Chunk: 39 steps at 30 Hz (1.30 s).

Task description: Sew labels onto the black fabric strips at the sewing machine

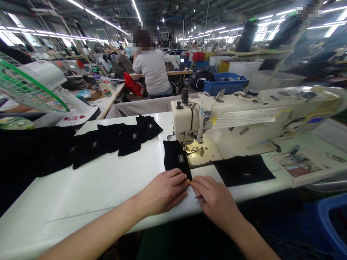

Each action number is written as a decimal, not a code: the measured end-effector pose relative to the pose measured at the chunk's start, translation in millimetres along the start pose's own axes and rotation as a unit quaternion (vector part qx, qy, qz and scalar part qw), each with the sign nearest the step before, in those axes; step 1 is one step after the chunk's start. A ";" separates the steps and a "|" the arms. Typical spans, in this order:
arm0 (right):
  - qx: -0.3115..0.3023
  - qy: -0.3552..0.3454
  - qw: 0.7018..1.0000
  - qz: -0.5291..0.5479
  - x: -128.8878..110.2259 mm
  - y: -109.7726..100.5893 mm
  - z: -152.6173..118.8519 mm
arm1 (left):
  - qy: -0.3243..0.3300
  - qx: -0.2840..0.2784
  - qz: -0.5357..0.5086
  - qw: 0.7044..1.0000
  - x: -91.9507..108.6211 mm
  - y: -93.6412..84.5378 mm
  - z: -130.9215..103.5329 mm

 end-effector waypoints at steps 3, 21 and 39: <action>-0.005 0.004 1.000 -0.008 4.8 2.1 5.3 | -0.002 -0.006 0.006 1.000 -5.8 1.4 2.4; -0.012 0.027 0.999 -0.039 21.8 7.9 33.4 | -0.009 -0.009 0.011 1.000 -39.3 5.8 11.0; 0.028 0.031 0.997 -0.061 24.7 -20.7 4.7 | -0.018 0.020 0.013 1.000 -75.0 5.7 22.4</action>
Point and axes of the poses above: each hand's wrist, its own z-axis towards the middle knuckle, its own y-axis out of the palm, x = y × z, the point moved 9 cm from there along z, towards the middle knuckle, and after that the axes turned 7 degrees about z, right-handed, at the moved point
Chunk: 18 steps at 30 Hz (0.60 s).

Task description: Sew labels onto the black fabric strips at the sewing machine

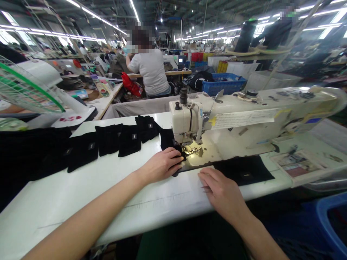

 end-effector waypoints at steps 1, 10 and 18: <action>0.003 -0.001 1.000 -0.001 0.3 -1.7 -1.6 | -0.001 -0.003 0.001 1.000 -2.1 0.6 0.5; 0.035 -0.009 0.999 -0.015 3.9 -12.1 -7.0 | -0.014 -0.012 -0.001 1.000 -18.3 2.0 7.3; 0.034 -0.010 0.999 -0.031 4.4 -16.1 -5.3 | -0.015 -0.015 -0.006 1.000 -28.5 1.7 11.5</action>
Point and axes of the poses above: each hand's wrist, its own z-axis towards the middle knuckle, its own y-axis out of the palm, x = y × z, the point moved 9 cm from there along z, towards the middle knuckle, and after that the axes turned 7 degrees about z, right-handed, at the moved point
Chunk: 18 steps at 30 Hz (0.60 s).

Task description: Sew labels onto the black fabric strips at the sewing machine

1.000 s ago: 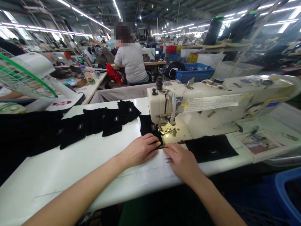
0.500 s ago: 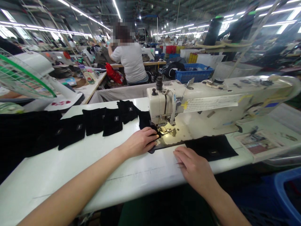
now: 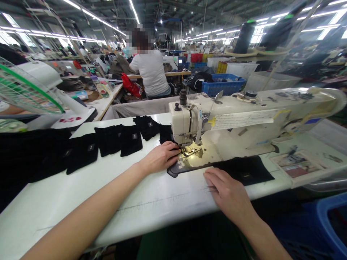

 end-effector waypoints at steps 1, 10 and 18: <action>0.002 0.002 1.000 -0.001 1.0 -0.9 -0.2 | 0.000 0.000 0.000 1.000 -0.6 0.3 0.1; 0.035 0.135 0.986 -0.092 61.6 -27.5 -7.2 | -0.001 0.017 -0.008 1.000 -1.7 1.4 -1.5; -0.111 0.246 0.959 -0.084 123.5 -14.2 -12.4 | -0.063 0.060 -0.040 0.995 -14.9 5.3 -6.5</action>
Point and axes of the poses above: each hand's wrist, its own z-axis towards the middle knuckle, its own y-axis out of the palm, x = y × z, the point moved 9 cm from there along z, towards the middle knuckle, and after that the axes turned 7 degrees about z, right-handed, at the moved point
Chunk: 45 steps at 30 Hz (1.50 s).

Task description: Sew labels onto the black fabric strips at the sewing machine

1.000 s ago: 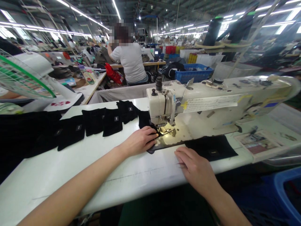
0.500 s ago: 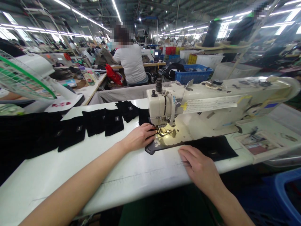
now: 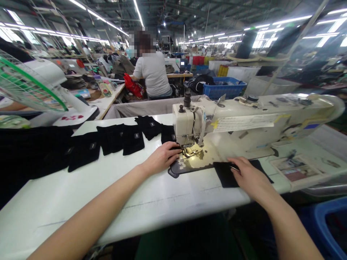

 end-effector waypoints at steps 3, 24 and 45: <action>0.002 -0.017 0.999 0.037 -4.8 -3.5 3.6 | -0.007 0.008 -0.014 1.000 -4.4 0.0 0.1; 0.148 -0.125 0.968 0.158 -50.4 -31.2 -29.2 | -0.340 0.394 0.235 0.821 -76.4 -237.3 -17.2; 0.111 -0.070 0.928 0.350 -124.9 8.0 -71.3 | -0.441 -0.004 -0.654 0.615 22.6 23.8 -46.9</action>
Point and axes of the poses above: each hand's wrist, its own z-axis towards the middle knuckle, its own y-axis out of the palm, x = y × z, the point moved 9 cm from there along z, towards the middle knuckle, and after that the axes turned 7 degrees about z, right-handed, at the moved point
